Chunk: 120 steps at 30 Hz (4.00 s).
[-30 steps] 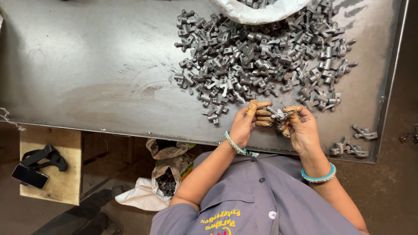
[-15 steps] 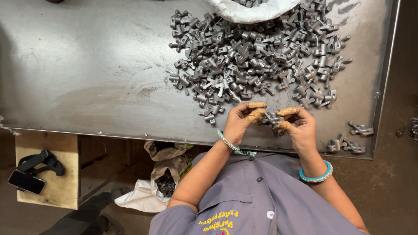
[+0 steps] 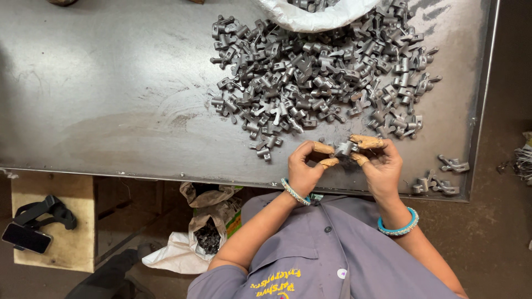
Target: The person sorts small metal clamp castings on a steel table, picking up individual pieces by hand, turning them over and setting them aside, and periodically pours more castings from a white sack onto the table to continue sorting.
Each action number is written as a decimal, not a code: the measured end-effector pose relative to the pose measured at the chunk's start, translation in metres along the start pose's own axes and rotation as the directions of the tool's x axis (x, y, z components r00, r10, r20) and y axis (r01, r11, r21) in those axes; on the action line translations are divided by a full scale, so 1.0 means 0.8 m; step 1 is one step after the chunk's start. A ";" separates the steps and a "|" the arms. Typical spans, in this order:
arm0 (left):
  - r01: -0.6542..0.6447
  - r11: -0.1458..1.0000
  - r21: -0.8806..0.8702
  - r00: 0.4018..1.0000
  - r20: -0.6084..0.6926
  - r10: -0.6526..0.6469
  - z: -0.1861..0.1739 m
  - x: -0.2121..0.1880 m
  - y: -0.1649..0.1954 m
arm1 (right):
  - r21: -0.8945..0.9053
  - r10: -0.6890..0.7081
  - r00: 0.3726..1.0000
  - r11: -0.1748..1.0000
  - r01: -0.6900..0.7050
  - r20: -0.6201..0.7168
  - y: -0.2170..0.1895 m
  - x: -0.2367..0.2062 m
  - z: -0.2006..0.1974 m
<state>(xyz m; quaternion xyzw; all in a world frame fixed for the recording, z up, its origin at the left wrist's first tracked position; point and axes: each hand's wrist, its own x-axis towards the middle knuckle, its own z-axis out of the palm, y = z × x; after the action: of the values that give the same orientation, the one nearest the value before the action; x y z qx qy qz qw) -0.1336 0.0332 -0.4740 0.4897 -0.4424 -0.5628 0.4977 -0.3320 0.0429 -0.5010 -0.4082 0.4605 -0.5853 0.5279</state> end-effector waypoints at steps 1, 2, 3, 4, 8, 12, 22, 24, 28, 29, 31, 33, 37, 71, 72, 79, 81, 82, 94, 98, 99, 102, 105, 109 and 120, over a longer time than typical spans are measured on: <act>-0.011 1.000 -0.001 1.000 -0.004 0.011 0.001 -0.001 0.000 | 0.024 0.000 1.000 1.000 0.000 -0.005 0.001 0.000 0.000; -0.023 1.000 -0.002 1.000 -0.009 0.023 0.002 -0.001 0.000 | 0.049 0.000 1.000 0.999 0.000 -0.010 0.002 0.000 0.000; -0.034 0.999 -0.002 0.999 -0.014 0.034 0.003 -0.001 0.000 | 0.075 0.001 1.000 0.997 0.000 -0.014 0.002 0.000 0.000; -0.036 0.999 -0.021 0.999 -0.004 0.036 0.004 -0.002 -0.001 | 0.076 -0.001 1.000 0.997 0.003 -0.019 0.002 -0.001 0.000; -0.038 0.997 -0.068 0.999 0.024 0.039 0.006 -0.001 -0.010 | 0.080 0.004 1.000 0.997 -0.003 -0.010 0.000 -0.003 0.003; -0.017 0.994 -0.111 0.997 0.068 0.025 0.002 0.016 -0.018 | 0.131 0.032 0.999 0.991 -0.035 0.022 -0.005 -0.002 0.005; 0.056 0.997 -0.050 0.902 0.432 -0.029 -0.038 0.143 0.049 | -0.296 0.051 0.999 0.954 -0.048 0.003 -0.019 0.007 0.013; 0.210 0.967 -0.146 0.865 0.489 -0.114 -0.043 0.145 0.061 | -0.392 0.044 0.999 0.919 -0.040 0.001 -0.024 0.006 0.021; 0.136 0.987 -0.079 0.852 0.517 -0.076 -0.057 0.139 0.067 | -0.706 0.040 0.999 0.708 -0.024 0.007 -0.043 0.007 0.038; 0.140 0.986 -0.086 0.851 0.520 -0.076 -0.063 0.136 0.067 | -0.740 0.014 0.999 0.672 0.027 0.049 -0.047 0.007 0.042; 0.127 0.991 -0.049 0.864 0.496 -0.086 -0.084 0.128 0.065 | -0.788 -0.029 0.989 0.601 0.132 0.144 -0.055 0.009 0.049; 0.095 0.995 0.039 0.890 0.443 -0.102 -0.122 0.118 0.063 | -0.812 -0.061 0.967 0.531 0.240 0.246 -0.058 0.011 0.056; 0.151 0.959 0.241 0.968 0.161 -0.193 -0.237 0.075 0.063 | -0.813 -0.077 0.950 0.499 0.301 0.304 -0.053 0.009 0.067; -0.005 0.899 0.438 0.962 0.249 -0.116 -0.006 0.079 0.045 | -0.023 0.362 0.931 0.932 -0.361 0.055 -0.010 0.028 -0.006; -0.049 0.859 0.510 0.951 0.286 -0.115 -0.014 0.102 0.050 | -0.174 0.249 0.967 0.956 -0.235 0.062 -0.020 0.034 0.000; -0.128 0.871 -0.474 0.991 -0.030 0.129 -0.024 0.172 0.093 | -0.866 -0.272 0.956 0.446 0.227 0.110 -0.064 0.100 0.059; -0.129 0.883 -0.451 0.992 -0.060 0.114 -0.022 0.164 0.095 | -0.912 -0.343 0.919 0.280 0.298 0.195 -0.058 0.108 0.068; -0.109 0.902 -0.418 0.994 -0.067 0.089 -0.020 0.154 0.092 | -0.911 -0.329 0.926 0.297 0.287 0.184 -0.054 0.108 0.069; -0.037 0.992 -0.124 0.999 -0.017 0.035 -0.028 0.044 0.028 | -0.831 -0.111 0.983 0.526 0.180 0.143 -0.087 0.013 0.031; 0.003 1.000 0.002 0.999 -0.046 -0.003 -0.023 0.036 0.021 | -0.910 -0.091 0.990 0.392 0.133 0.106 -0.073 0.018 0.041; -0.007 1.000 0.023 0.999 -0.039 0.008 -0.023 0.034 0.021 | -0.926 -0.065 0.994 0.362 0.109 0.092 -0.065 0.021 0.040; -0.023 0.996 0.087 0.999 -0.038 0.027 -0.025 0.031 0.021 | -0.792 0.134 0.989 0.595 -0.136 -0.069 -0.044 0.027 0.019; -0.004 0.994 0.109 0.999 -0.038 0.009 -0.026 0.027 0.019 | -0.175 0.187 0.981 0.969 -0.176 0.047 -0.021 0.029 -0.009; -0.021 0.998 0.057 0.999 0.033 0.019 -0.020 0.025 0.016 | 0.297 0.454 0.889 0.843 -0.448 0.054 -0.002 0.024 -0.037; -0.062 0.978 0.197 0.927 0.374 -0.016 0.001 0.061 0.037 | 0.164 0.537 0.840 0.825 -0.541 0.071 -0.001 0.026 -0.035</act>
<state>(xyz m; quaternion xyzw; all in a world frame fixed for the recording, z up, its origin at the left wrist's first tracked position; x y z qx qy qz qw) -0.1320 -0.0188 -0.4504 0.4172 -0.5904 -0.5911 0.3579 -0.3612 0.0252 -0.5067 -0.2193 0.4973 -0.4466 0.7108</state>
